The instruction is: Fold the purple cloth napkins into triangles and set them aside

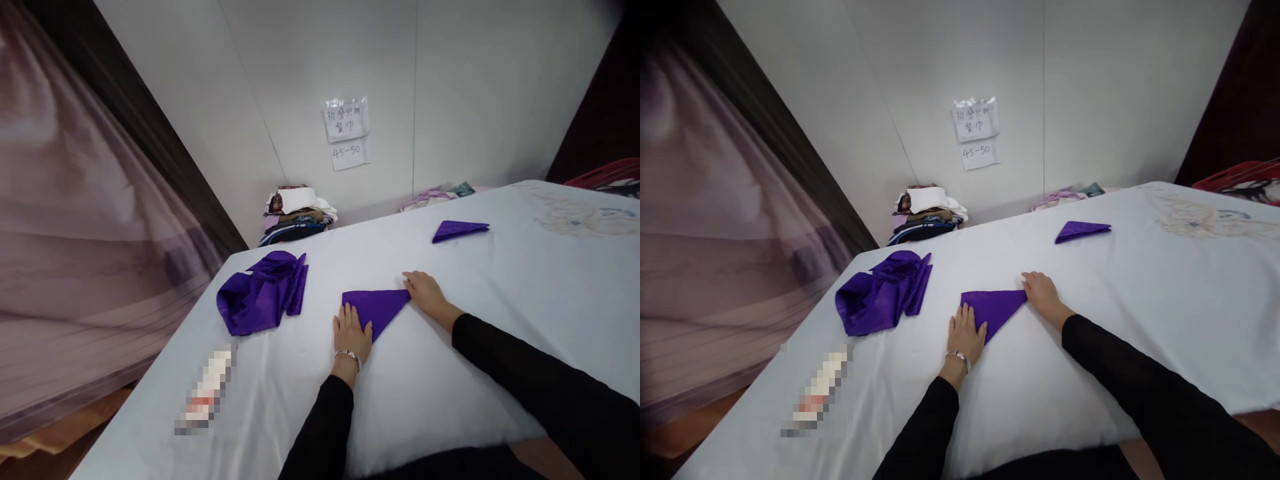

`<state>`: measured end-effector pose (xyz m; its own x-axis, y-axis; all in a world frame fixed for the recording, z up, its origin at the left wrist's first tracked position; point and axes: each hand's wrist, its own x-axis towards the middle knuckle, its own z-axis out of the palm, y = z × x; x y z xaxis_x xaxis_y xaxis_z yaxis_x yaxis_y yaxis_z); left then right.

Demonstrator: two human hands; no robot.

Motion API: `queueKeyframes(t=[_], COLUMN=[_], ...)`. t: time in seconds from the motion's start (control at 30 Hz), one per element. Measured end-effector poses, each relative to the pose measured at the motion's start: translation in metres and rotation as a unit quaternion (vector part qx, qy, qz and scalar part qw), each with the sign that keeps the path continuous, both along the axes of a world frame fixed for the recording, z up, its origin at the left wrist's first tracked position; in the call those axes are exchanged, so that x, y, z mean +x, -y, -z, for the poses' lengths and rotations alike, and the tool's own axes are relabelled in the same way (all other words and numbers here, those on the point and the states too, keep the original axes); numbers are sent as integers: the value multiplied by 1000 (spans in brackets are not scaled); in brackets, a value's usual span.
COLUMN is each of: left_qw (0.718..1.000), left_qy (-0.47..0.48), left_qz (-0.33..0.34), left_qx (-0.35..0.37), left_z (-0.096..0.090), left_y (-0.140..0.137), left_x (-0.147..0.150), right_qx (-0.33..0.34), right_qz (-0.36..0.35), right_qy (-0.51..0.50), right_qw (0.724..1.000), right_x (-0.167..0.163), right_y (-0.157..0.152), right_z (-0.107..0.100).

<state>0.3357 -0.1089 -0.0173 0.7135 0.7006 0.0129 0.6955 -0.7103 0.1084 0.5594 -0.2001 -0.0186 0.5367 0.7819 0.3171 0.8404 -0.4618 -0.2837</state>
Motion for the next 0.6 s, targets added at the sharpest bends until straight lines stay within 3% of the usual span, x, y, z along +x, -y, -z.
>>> queueKeyframes(t=[0.07, 0.13, 0.23, 0.3, 0.43, 0.6], left_qw=[1000, 1000, 1000, 998, 999, 1000], left_qy=[-2, -6, -28, -48, -36, -4], left_qz=[-1, -1, 12, 29, 9, 1], left_qx=[2, 1, 2, 6, 0, -3], left_z=[0, 1, 2, 3, 2, 2], left_y=[0, -1, -2, -3, -1, 0], left_x=[0, 0, 0, 0, -1, 0], right_qx=[47, 78, 31, -15, -72, -68], right_qz=[-56, -155, -306, -355, -327, -265], right_qy=[-1, -5, -23, -49, -89, -61], right_qw=[997, 985, 951, 933, 938, 960], right_x=[-18, -45, -87, -104, -99, -56], right_y=[-5, -12, -27, -35, -41, -29], right_z=[-6, -11, -14, -11, 0, 9])
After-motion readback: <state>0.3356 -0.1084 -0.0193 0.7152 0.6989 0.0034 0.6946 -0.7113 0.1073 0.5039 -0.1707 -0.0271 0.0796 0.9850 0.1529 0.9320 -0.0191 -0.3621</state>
